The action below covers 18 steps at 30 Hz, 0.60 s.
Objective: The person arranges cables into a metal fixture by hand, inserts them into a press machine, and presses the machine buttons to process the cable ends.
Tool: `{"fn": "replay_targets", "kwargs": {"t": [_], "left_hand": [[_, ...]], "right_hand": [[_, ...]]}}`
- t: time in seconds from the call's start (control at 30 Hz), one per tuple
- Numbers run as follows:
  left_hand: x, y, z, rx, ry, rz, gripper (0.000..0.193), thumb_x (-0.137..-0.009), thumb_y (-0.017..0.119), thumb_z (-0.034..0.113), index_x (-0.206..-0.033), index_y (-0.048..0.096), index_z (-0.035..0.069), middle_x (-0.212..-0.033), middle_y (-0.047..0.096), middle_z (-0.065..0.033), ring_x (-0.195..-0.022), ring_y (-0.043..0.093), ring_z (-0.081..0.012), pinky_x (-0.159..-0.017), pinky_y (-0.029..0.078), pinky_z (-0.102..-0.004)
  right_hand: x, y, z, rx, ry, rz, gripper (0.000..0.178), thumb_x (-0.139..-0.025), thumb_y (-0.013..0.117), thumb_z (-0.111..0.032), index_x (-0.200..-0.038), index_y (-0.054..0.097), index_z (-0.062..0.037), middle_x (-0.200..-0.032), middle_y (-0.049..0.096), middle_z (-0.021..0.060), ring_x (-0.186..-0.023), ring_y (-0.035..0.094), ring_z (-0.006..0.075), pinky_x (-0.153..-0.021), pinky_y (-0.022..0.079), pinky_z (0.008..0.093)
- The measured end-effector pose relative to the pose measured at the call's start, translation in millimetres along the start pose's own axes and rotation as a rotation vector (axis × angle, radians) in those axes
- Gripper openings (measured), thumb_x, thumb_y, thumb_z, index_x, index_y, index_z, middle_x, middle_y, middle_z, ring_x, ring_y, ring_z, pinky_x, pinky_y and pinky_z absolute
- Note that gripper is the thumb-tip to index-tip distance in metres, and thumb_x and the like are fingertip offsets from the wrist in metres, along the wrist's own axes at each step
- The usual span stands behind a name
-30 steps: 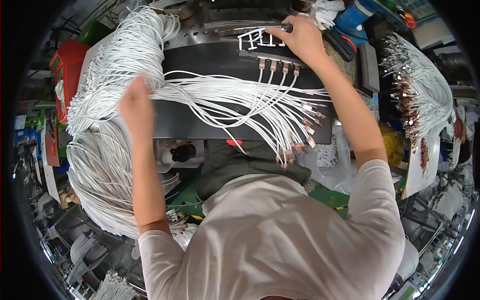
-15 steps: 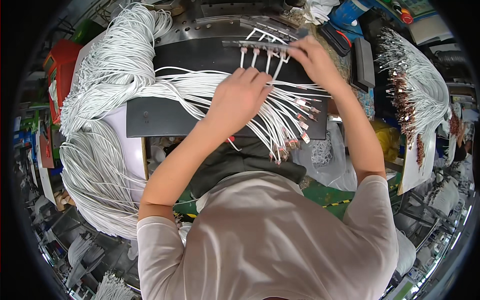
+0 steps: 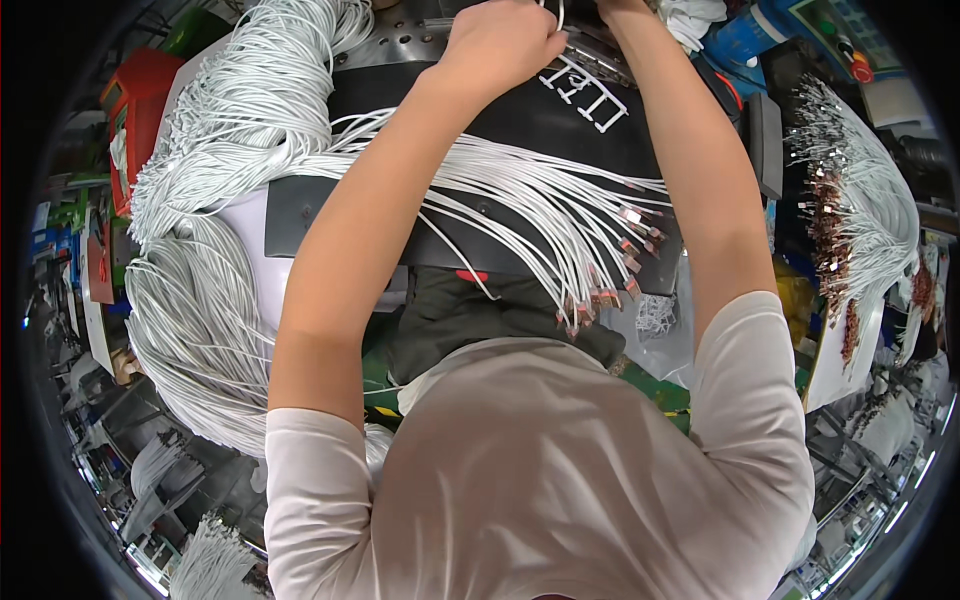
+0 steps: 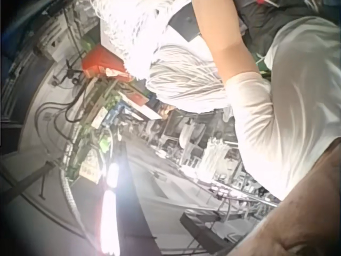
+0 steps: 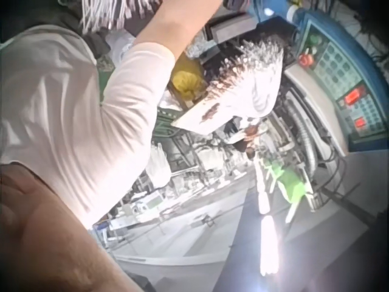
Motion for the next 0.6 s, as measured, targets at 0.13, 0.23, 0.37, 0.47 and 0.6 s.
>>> {"fn": "replay_targets", "kwargs": {"t": [0.13, 0.23, 0.37, 0.47, 0.6], "left_hand": [[-11.3, 4.3, -12.7, 0.052, -0.101, 0.012, 0.03, -0.088, 0.059, 0.028, -0.085, 0.077, 0.004, -0.086, 0.071, -0.0219, -0.087, 0.071, -0.0375, -0.083, 0.056, -0.0482], [-22.2, 15.6, -21.4, 0.118, -0.115, 0.083, 0.031, -0.089, 0.059, 0.029, -0.083, 0.077, 0.004, -0.082, 0.071, -0.0225, -0.082, 0.071, -0.0385, -0.08, 0.057, -0.0483], [2.7, 6.4, -55.6, 0.09, -0.183, 0.163, 0.032, -0.091, 0.058, 0.03, -0.1, 0.075, 0.004, -0.089, 0.072, -0.0233, -0.088, 0.071, -0.0382, -0.083, 0.056, -0.0477], [-1.9, 2.0, -57.9, 0.066, -0.188, 0.211, 0.037, -0.092, 0.057, 0.029, -0.113, 0.072, 0.003, -0.1, 0.072, -0.0241, -0.098, 0.07, -0.0381, -0.088, 0.055, -0.0469], [-8.4, 23.9, -79.8, -0.295, 0.153, 0.584, 0.046, -0.093, 0.057, 0.027, -0.13, 0.062, 0.0, -0.117, 0.069, -0.0241, -0.115, 0.064, -0.0392, -0.101, 0.048, -0.0469]], "right_hand": [[-3.4, 2.1, 23.9, 0.187, -0.154, -0.001, 0.031, -0.101, 0.054, -0.024, -0.121, 0.067, -0.0032, -0.118, 0.065, 0.0281, -0.116, 0.06, 0.0414, -0.098, 0.048, 0.0446], [0.4, -19.0, 22.4, 0.332, -0.177, -0.044, 0.031, -0.1, 0.053, -0.022, -0.12, 0.067, -0.0024, -0.118, 0.065, 0.0282, -0.117, 0.06, 0.0408, -0.097, 0.048, 0.0457], [28.6, -20.8, -97.0, 0.295, -0.082, -0.289, 0.032, -0.1, 0.053, -0.023, -0.118, 0.066, -0.0005, -0.121, 0.064, 0.0273, -0.12, 0.059, 0.039, -0.097, 0.048, 0.0482], [58.2, -81.8, -199.8, 0.219, -0.192, -0.429, 0.038, -0.099, 0.052, -0.03, -0.117, 0.067, 0.0, -0.123, 0.065, 0.0242, -0.124, 0.056, 0.0371, -0.103, 0.043, 0.0493], [74.2, -77.8, -208.1, 0.416, -0.4, -0.225, 0.044, -0.099, 0.052, -0.035, -0.12, 0.067, 0.0005, -0.124, 0.066, 0.0213, -0.126, 0.055, 0.0358, -0.109, 0.039, 0.0492]]}}
Point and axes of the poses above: each hand's wrist, its own x-axis away from the middle knuckle, its own y-axis out of the palm, z = x × y, the point moved 2 cm from there along -x, towards the middle knuckle
